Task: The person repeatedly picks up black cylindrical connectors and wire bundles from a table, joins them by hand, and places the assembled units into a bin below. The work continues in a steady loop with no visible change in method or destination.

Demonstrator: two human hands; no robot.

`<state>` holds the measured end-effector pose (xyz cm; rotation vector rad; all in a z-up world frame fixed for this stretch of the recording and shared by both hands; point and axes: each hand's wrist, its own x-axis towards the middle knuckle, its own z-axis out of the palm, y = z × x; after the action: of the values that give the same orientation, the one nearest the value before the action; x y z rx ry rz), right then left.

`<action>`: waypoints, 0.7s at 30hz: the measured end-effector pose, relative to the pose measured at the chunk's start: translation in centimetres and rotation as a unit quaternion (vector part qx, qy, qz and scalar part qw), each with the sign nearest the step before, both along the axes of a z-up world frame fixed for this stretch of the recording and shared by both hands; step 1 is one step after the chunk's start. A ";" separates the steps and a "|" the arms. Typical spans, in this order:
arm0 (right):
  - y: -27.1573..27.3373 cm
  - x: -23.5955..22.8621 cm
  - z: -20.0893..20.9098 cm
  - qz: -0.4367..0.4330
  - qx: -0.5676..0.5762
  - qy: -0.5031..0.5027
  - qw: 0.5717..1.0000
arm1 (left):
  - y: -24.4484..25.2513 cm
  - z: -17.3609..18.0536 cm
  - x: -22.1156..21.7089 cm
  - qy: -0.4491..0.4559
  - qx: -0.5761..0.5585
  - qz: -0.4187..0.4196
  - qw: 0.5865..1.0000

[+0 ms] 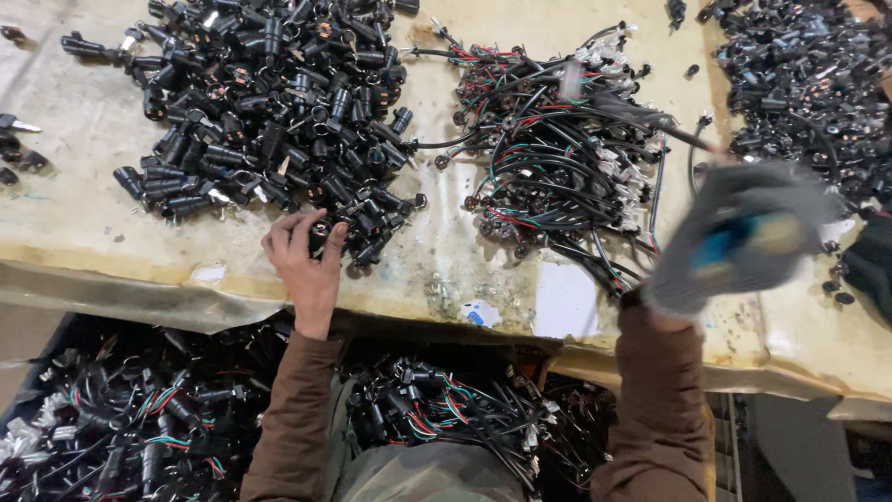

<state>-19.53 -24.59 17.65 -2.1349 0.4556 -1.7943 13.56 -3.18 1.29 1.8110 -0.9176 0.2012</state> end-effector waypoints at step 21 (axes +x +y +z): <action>9.6 7.0 -10.6 -0.107 0.201 0.515 0.826 | 6.4 3.4 -8.8 0.307 -0.110 -0.357 0.875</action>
<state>-12.49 -14.97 7.09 -2.5864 1.2171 -0.3445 4.79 3.18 4.69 1.1039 -0.9736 -0.6779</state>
